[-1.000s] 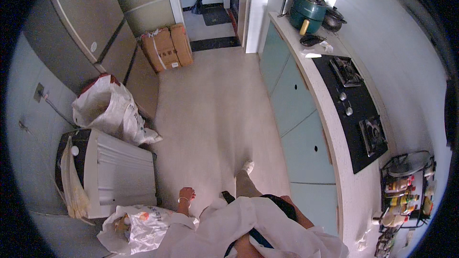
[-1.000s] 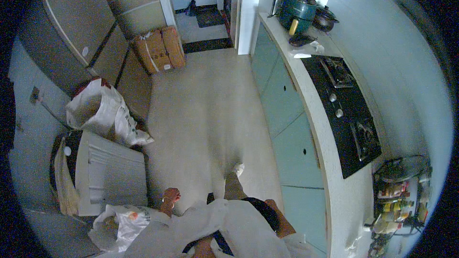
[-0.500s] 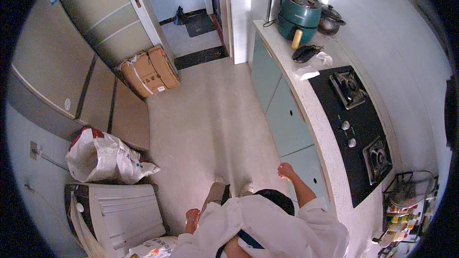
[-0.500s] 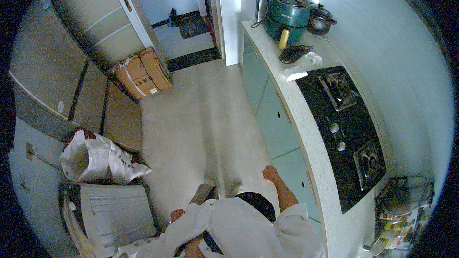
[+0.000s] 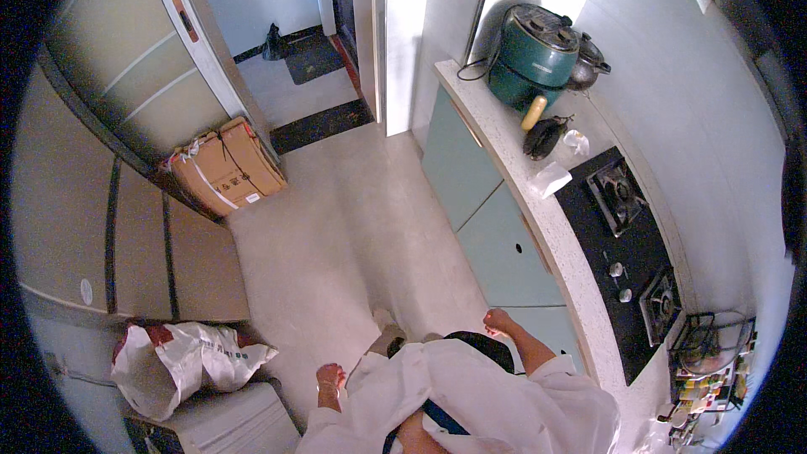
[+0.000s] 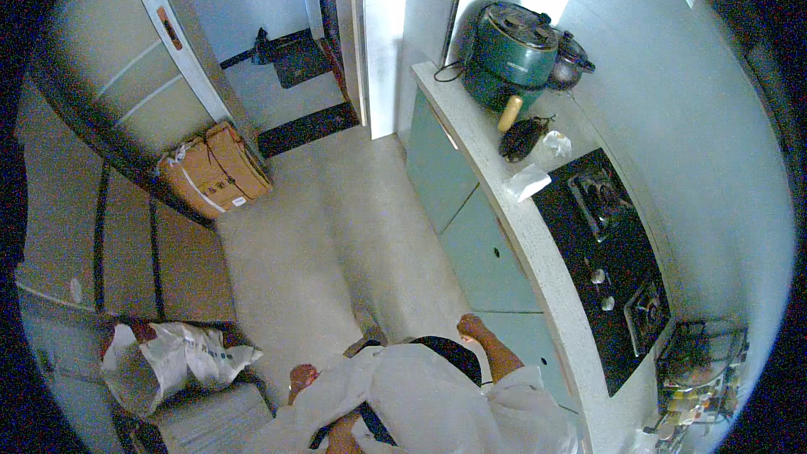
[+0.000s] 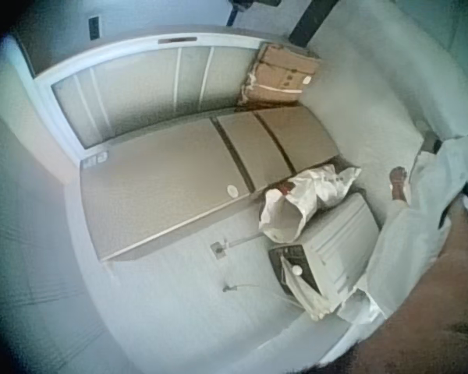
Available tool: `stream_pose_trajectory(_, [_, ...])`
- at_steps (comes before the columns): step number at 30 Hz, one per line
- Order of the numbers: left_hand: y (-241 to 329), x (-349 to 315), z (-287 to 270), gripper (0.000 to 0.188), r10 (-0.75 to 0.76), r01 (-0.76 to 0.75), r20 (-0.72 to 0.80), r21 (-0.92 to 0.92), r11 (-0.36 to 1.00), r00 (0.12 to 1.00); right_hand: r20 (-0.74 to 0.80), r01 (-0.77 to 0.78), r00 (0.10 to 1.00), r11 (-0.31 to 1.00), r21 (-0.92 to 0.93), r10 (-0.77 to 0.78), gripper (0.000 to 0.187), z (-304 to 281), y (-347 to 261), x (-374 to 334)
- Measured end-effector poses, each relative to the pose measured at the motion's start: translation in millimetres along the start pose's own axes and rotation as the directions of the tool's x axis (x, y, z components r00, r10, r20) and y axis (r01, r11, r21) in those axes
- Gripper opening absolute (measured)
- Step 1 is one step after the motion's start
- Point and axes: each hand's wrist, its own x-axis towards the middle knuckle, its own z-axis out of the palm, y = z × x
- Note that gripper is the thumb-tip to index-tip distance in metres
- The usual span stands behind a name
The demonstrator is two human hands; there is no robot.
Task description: The person retrieves a shuttlecock and a small bottle from a cabinet, then proceeds to assemble the shuttlecock by attaching the cork base to the feather skirt. The person handles the components carefully, aligning and pressing them together to form a complete shuttlecock.
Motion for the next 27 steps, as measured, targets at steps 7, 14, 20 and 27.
stream_pose_trajectory(7, [-40,136,-134,0.005,-0.490,0.412,0.357,-0.911,0.005,0.795,-0.035,-0.058,0.997,0.981,0.183,0.065,0.015,-50,-66,40])
stream_pose_trajectory(14, [-38,217,-158,0.003,-0.536,0.425,0.409,-0.900,-0.102,0.739,-0.104,0.017,0.994,0.951,0.309,0.016,0.022,-81,-35,113])
stream_pose_trajectory(20, [-15,245,-178,0.013,-0.414,0.378,0.043,-0.499,0.780,0.909,0.031,0.166,0.986,0.955,-0.245,-0.164,0.016,-151,-11,225])
stream_pose_trajectory(27, [16,297,-213,0.023,-0.562,0.575,0.148,-0.344,0.742,0.814,0.201,-0.303,0.953,0.742,0.597,0.228,0.008,-301,-126,328])
